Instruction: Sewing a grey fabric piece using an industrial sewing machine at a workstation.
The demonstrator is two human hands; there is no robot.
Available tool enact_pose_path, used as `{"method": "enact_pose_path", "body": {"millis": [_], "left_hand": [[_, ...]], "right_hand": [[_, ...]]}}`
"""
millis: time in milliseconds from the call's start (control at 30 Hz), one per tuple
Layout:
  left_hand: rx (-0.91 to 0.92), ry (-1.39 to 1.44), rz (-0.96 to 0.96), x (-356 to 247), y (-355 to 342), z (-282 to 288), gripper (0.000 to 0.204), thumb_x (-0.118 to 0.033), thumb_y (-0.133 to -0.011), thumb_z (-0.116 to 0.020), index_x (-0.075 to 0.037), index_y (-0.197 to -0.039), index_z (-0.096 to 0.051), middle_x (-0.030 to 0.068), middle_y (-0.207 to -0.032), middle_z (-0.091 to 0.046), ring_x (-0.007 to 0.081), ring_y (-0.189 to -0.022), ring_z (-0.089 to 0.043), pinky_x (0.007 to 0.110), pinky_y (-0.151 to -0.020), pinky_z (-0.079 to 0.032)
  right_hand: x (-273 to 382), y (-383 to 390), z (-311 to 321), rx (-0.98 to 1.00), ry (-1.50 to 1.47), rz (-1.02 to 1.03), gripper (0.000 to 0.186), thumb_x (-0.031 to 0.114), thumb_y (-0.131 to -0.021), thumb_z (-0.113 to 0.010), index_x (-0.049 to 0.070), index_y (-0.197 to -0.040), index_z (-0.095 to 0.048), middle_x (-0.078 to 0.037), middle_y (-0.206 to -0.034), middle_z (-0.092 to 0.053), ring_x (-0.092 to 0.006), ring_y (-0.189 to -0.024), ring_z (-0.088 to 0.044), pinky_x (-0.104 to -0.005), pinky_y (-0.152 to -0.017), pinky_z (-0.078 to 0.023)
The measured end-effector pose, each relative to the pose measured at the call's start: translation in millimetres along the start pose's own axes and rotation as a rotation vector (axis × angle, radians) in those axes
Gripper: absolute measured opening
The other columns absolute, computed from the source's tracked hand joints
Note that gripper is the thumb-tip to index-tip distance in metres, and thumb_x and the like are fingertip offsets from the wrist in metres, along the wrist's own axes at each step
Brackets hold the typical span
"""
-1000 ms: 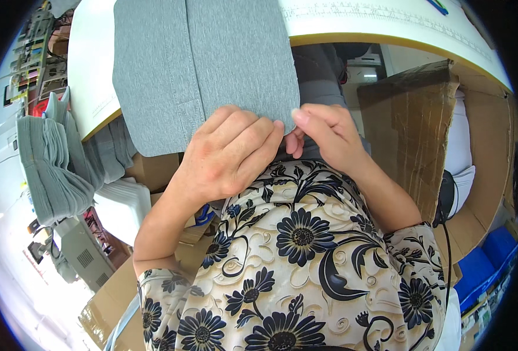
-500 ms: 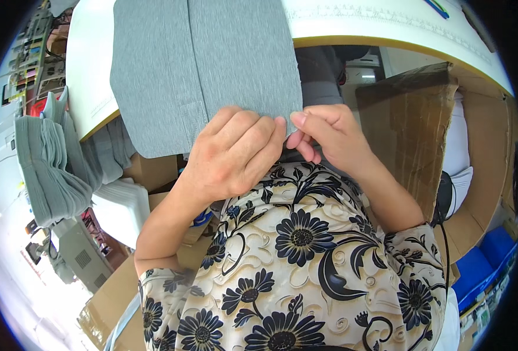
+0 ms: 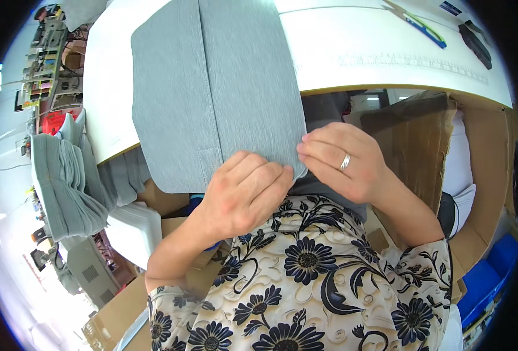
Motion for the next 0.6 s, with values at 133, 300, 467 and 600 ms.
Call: {"method": "enact_pose_path", "body": {"millis": [133, 300, 467, 600], "left_hand": [[0.054, 0.033, 0.029, 0.1, -4.5, 3.2, 0.027, 0.001, -0.062, -0.071, 0.004, -0.088, -0.066, 0.0082, -0.085, -0.059, 0.0201, -0.07, -0.057, 0.032, -0.06, -0.046], [0.096, 0.046, 0.171, 38.1, -34.5, 21.0, 0.02, -0.004, -0.079, -0.076, 0.002, -0.098, -0.071, 0.0114, -0.093, -0.07, 0.0269, -0.08, -0.066, 0.036, -0.073, -0.053], [-0.022, -0.318, 0.109, 136.6, -98.6, 12.2, 0.029, -0.023, -0.088, -0.071, -0.001, -0.106, -0.071, 0.015, -0.11, -0.07, 0.03, -0.099, -0.066, 0.04, -0.09, -0.052], [0.123, -0.545, 0.253, 159.8, -111.5, 3.7, 0.042, -0.035, -0.084, -0.071, 0.001, -0.106, -0.071, 0.015, -0.116, -0.068, 0.0305, -0.105, -0.065, 0.039, -0.093, -0.05]], "right_hand": [[3.5, -3.1, -2.8, 0.025, 0.009, 0.064, 0.021, 0.008, -0.06, -0.065, -0.001, -0.078, -0.064, -0.01, -0.093, -0.064, -0.0245, -0.089, -0.064, -0.0354, -0.077, -0.055], [2.5, -10.4, -3.6, 0.044, -0.047, 0.138, 0.02, 0.01, -0.057, -0.063, -0.001, -0.074, -0.061, -0.012, -0.092, -0.064, -0.0257, -0.087, -0.063, -0.0349, -0.076, -0.054], [13.7, -35.2, -8.0, 0.167, -0.19, 0.106, 0.016, 0.002, -0.063, -0.068, 0.001, -0.068, -0.053, -0.013, -0.087, -0.064, -0.0253, -0.081, -0.063, -0.0343, -0.068, -0.055], [26.0, -53.0, -22.6, 0.282, -0.257, 0.108, 0.017, 0.013, -0.058, -0.062, 0.003, -0.064, -0.05, -0.01, -0.075, -0.058, -0.0236, -0.073, -0.057, -0.0316, -0.064, -0.049]]}}
Point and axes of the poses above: each hand's wrist, its own y-axis away from the middle knuckle, its own z-axis out of the back of the hand, x = y × z, the point moved 7 cm from there along -y, towards the middle knuckle
